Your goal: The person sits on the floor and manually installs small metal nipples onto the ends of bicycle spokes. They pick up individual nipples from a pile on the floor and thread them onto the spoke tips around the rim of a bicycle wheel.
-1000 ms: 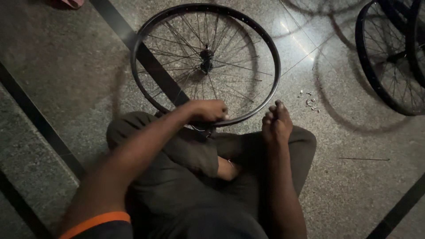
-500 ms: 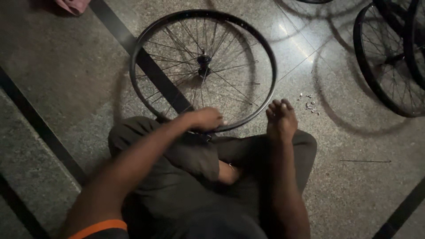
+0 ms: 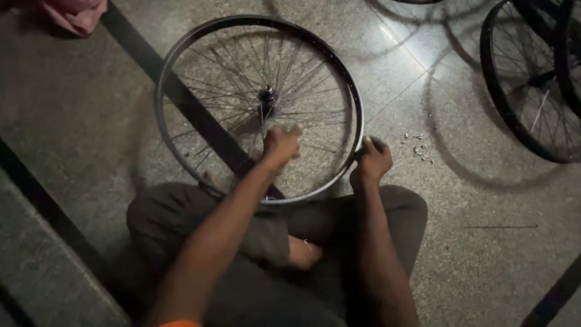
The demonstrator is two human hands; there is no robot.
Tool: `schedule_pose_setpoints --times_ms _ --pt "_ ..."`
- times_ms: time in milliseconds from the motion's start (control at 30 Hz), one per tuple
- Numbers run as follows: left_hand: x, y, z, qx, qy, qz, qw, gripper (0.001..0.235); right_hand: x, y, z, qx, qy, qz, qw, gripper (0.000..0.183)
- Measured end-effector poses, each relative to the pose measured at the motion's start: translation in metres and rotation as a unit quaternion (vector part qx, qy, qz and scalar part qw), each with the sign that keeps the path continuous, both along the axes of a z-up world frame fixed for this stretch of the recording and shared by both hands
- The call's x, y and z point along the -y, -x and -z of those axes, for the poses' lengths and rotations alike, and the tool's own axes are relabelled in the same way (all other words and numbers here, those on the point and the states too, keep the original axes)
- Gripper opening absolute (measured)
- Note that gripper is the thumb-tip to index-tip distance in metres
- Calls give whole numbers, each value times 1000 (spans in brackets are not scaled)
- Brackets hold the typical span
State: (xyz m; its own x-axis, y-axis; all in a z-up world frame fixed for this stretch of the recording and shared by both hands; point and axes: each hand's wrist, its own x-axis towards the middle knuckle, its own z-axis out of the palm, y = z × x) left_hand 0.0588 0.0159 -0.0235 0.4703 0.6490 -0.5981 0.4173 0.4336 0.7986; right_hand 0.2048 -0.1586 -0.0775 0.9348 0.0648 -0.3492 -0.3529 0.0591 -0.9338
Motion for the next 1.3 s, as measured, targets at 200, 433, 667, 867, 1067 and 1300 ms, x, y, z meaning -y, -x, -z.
schedule_pose_setpoints --times_ms 200,433,667,867,1067,1300 --pt "-21 -52 106 339 114 -264 896 30 11 -11 40 -77 -3 9 997 23" --pt "-28 -77 181 368 -9 -299 880 23 6 -4 53 -69 58 -25 996 21" --pt "-36 -75 155 359 15 -265 895 45 6 -6 57 -98 76 -54 991 20" --pt "-37 -74 145 304 -5 -246 920 47 6 -8 58 -117 44 -39 991 21" --pt "-40 -69 138 389 51 -224 892 38 9 -9 63 -90 58 -54 993 24" --pt "-34 -63 130 319 21 -238 917 6 10 -11 71 -82 40 -60 994 19"
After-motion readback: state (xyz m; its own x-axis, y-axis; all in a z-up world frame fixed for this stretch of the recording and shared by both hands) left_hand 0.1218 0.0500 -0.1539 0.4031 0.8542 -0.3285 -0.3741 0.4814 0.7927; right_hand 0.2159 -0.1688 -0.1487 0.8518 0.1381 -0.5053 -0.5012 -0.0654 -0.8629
